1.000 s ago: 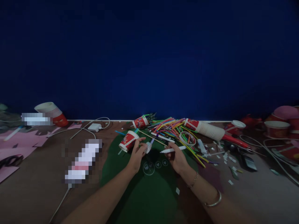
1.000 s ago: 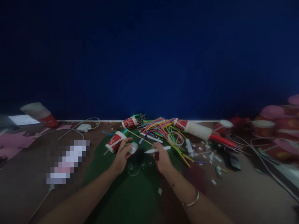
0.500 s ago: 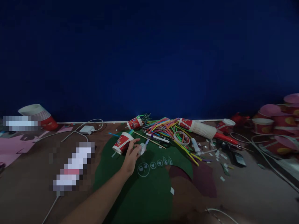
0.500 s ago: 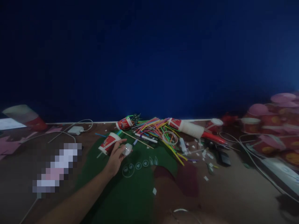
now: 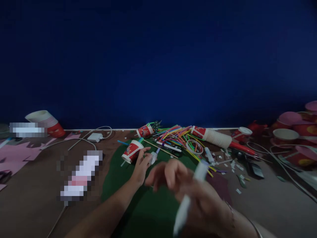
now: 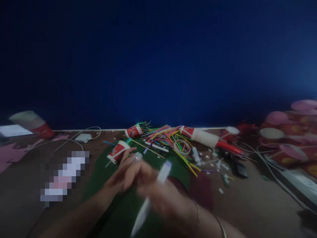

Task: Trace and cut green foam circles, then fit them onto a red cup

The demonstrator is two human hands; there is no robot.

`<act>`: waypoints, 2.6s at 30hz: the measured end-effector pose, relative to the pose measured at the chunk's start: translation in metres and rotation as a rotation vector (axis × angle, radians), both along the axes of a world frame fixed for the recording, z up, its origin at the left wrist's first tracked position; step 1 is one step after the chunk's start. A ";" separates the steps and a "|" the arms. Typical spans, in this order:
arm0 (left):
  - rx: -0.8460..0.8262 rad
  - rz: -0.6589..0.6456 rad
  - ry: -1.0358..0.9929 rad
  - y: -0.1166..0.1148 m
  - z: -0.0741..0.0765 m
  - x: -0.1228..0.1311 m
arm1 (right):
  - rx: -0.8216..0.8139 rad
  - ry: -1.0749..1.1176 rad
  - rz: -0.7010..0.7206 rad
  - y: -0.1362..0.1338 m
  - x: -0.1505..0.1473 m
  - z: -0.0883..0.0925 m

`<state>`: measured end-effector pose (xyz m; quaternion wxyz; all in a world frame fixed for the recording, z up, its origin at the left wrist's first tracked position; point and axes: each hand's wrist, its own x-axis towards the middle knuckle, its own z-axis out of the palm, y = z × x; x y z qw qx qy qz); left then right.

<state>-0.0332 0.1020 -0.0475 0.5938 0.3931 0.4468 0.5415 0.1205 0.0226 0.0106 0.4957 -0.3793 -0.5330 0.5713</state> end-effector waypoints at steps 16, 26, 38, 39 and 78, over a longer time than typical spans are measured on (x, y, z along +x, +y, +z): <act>0.006 -0.021 0.050 0.002 -0.007 -0.002 | -0.185 0.104 -0.229 0.070 0.013 -0.077; -0.018 -0.004 0.046 0.002 -0.004 -0.001 | -0.090 0.042 -0.143 0.065 0.013 -0.073; 0.004 -0.025 0.032 0.000 -0.005 -0.001 | 0.016 -0.380 -0.034 0.058 0.004 -0.078; 0.007 -0.029 0.032 0.000 -0.006 -0.001 | 0.017 -0.398 -0.043 0.058 0.004 -0.078; 0.011 -0.031 0.039 0.001 -0.008 -0.001 | 0.075 -0.561 -0.048 0.059 0.002 -0.082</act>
